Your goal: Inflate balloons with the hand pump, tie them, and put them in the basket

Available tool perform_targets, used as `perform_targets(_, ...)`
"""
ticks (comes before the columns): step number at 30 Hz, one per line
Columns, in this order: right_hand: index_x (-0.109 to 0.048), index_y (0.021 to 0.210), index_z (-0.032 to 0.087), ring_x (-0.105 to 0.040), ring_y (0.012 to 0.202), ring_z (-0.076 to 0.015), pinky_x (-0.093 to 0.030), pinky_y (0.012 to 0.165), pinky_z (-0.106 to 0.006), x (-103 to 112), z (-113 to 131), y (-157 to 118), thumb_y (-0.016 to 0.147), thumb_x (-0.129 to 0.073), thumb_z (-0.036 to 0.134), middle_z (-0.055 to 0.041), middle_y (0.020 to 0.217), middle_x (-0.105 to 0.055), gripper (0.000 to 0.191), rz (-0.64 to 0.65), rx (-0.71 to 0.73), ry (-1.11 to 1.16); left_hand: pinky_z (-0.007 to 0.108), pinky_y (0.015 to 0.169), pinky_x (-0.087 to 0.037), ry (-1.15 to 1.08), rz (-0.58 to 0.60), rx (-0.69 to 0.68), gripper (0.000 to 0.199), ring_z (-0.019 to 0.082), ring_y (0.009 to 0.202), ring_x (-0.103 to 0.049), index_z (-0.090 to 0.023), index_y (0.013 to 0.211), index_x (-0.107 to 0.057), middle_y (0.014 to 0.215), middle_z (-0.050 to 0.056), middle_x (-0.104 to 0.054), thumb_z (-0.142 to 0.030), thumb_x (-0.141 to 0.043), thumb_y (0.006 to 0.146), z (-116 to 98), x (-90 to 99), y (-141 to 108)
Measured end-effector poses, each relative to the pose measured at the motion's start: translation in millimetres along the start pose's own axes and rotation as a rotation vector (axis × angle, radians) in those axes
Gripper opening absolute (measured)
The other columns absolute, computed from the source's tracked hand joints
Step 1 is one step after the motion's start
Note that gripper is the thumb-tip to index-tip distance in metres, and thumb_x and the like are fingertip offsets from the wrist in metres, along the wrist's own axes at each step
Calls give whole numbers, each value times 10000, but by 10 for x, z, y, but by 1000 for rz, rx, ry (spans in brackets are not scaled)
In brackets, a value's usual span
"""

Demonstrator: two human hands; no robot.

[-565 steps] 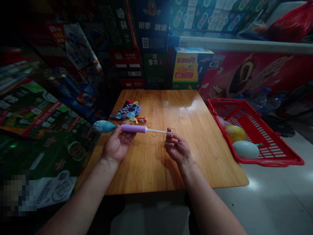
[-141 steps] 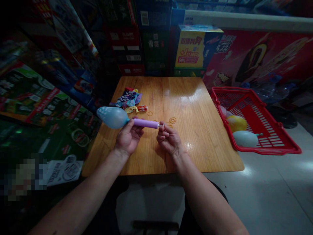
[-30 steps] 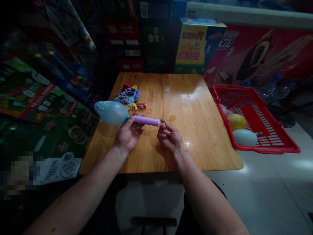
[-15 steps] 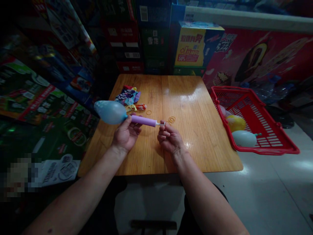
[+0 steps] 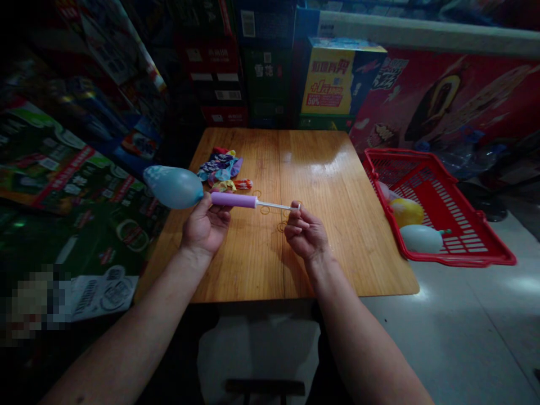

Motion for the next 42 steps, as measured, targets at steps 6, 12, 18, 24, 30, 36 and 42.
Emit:
perform_targets(6, -623, 990, 152, -428, 417, -2, -393, 436, -107, 43, -236, 51, 999, -498, 150, 44, 692, -638, 126, -12, -44, 3, 213, 596, -483, 41, 113, 88, 311, 198, 918, -705, -215, 1121, -685, 1127, 110, -733, -377, -726, 858, 305, -156, -226)
perform_targets(12, -622, 994, 148, -422, 407, -3, -399, 437, -113, 32, -135, 7, 1015, -455, 156, 29, 701, -653, 169, -42, -69, 19, 212, 596, -488, 56, 91, 95, 290, 191, 878, -711, -189, 1104, -693, 1082, 116, -743, -350, -713, 864, 171, -124, -114)
perform_targets(18, -617, 991, 144, -430, 406, 5, -407, 444, -108, -3, -12, 1, 1036, -393, 144, 34, 705, -658, 229, 11, -15, 30, 194, 566, -465, 33, 58, 1, 282, 182, 893, -709, -197, 1101, -701, 1091, 99, -742, -350, -713, 864, 21, -30, -27)
perform_targets(24, -610, 1034, 136, -442, 425, 4, -420, 460, -114, 21, -259, 65, 1019, -447, 127, 31, 723, -659, 164, -8, -63, 10, 197, 559, -463, 69, 107, 79, 319, 201, 924, -711, -206, 1134, -682, 1138, 119, -732, -374, -719, 865, 279, -129, -169)
perform_targets(30, -614, 1001, 150, -437, 418, 10, -407, 452, -101, -8, -64, 27, 1011, -457, 131, 37, 715, -656, 158, -2, -64, -6, 174, 492, -390, 85, 111, 70, 324, 220, 944, -719, -195, 1127, -684, 1114, 126, -738, -373, -717, 859, 155, -128, -63)
perform_targets(36, -612, 985, 151, -436, 407, 8, -408, 447, -107, 52, 44, 10, 1026, -419, 140, 44, 699, -645, 197, -11, -5, 9, 177, 508, -415, 89, 75, -25, 317, 207, 934, -714, -207, 1133, -689, 1111, 105, -736, -386, -706, 871, -26, -101, -56)
perform_targets(42, -610, 1028, 145, -436, 422, -1, -414, 452, -118, 38, -306, 64, 1034, -434, 169, 31, 718, -652, 177, -30, -68, 35, 187, 539, -448, 87, 117, 60, 337, 202, 931, -710, -208, 1140, -674, 1147, 113, -726, -388, -724, 860, 242, -143, -197)
Point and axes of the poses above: each hand's wrist, its own y-axis towards the middle knuckle, its own x-axis out of the back of the hand, z = x × y, the point moved 6 cm from there along y, towards the middle knuckle
